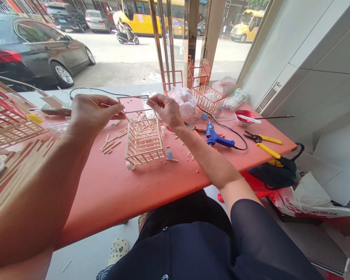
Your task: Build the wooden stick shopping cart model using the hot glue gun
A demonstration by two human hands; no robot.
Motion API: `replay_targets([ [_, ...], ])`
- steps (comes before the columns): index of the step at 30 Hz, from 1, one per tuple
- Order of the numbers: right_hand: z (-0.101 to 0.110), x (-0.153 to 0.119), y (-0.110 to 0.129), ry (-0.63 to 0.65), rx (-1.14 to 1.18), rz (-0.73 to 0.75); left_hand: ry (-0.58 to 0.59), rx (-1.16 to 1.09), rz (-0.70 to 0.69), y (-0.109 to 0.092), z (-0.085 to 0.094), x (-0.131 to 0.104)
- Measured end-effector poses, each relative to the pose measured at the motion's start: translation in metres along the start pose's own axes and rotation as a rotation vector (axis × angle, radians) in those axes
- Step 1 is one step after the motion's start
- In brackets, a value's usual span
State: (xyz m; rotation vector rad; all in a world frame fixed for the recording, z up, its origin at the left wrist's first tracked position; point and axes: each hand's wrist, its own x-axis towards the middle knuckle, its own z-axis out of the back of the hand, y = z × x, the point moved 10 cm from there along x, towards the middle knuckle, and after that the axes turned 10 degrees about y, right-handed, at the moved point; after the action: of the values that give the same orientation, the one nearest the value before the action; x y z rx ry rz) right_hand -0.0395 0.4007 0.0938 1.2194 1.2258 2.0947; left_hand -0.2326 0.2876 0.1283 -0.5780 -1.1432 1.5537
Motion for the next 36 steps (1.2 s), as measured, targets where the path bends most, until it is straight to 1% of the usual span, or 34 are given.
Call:
replay_targets([
  [19, 0.0, 0.0, 0.0, -0.007, 0.036, 0.008, -0.002, -0.053, 0.011, -0.001, -0.001, -0.003],
  [28, 0.0, 0.004, -0.004, -0.003, 0.02, 0.022, 0.018, -0.064, -0.093, 0.006, -0.001, 0.007],
  [36, 0.003, 0.001, 0.002, 0.037, -0.075, 0.023, 0.016, -0.066, -0.076, 0.003, 0.0, 0.005],
])
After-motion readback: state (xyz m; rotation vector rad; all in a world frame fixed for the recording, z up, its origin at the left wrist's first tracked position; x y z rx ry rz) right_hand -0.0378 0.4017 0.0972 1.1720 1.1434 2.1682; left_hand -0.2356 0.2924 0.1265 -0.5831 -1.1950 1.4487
